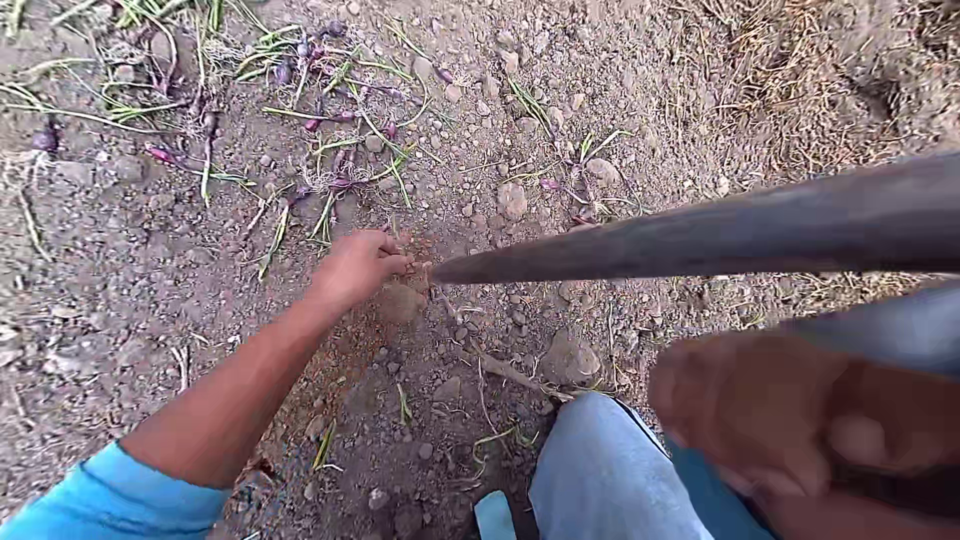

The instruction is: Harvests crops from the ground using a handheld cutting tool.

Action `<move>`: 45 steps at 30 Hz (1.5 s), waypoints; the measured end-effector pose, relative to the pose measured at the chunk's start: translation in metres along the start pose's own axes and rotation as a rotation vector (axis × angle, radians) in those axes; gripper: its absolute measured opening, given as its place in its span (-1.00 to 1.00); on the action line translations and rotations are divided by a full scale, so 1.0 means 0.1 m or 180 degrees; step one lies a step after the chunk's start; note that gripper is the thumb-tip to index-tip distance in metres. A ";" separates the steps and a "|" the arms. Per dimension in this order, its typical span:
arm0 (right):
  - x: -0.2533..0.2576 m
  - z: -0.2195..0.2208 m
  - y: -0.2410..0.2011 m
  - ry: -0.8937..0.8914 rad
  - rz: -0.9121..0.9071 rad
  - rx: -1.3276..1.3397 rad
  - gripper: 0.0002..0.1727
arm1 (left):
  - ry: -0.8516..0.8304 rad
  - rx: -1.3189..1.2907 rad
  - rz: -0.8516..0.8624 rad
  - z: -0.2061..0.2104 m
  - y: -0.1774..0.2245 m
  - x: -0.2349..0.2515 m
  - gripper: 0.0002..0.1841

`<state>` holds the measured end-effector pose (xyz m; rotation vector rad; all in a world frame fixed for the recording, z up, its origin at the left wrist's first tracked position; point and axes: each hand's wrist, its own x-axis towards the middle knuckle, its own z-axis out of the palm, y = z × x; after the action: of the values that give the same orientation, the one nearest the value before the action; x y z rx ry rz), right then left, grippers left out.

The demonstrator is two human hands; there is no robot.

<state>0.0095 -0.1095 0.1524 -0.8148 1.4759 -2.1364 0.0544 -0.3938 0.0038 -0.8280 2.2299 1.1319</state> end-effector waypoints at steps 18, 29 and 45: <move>-0.56 -0.36 1.08 0.0726 0.0367 -0.1276 -0.40 | 0.0535 0.1403 0.0618 0.45 -0.22 0.02 -0.73; -0.12 -0.39 0.22 0.0694 -0.0340 -0.0243 -0.61 | -0.0328 0.1854 0.2464 0.71 0.02 -0.25 -0.80; -0.72 -0.76 1.02 0.0856 0.0495 -0.2290 -0.34 | 0.0568 0.1452 0.1877 0.12 0.25 -0.01 -0.56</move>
<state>0.0127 -0.0468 0.0206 -0.6074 2.4211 -1.6347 0.0390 -0.3713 0.0114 -0.0786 2.8278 0.7323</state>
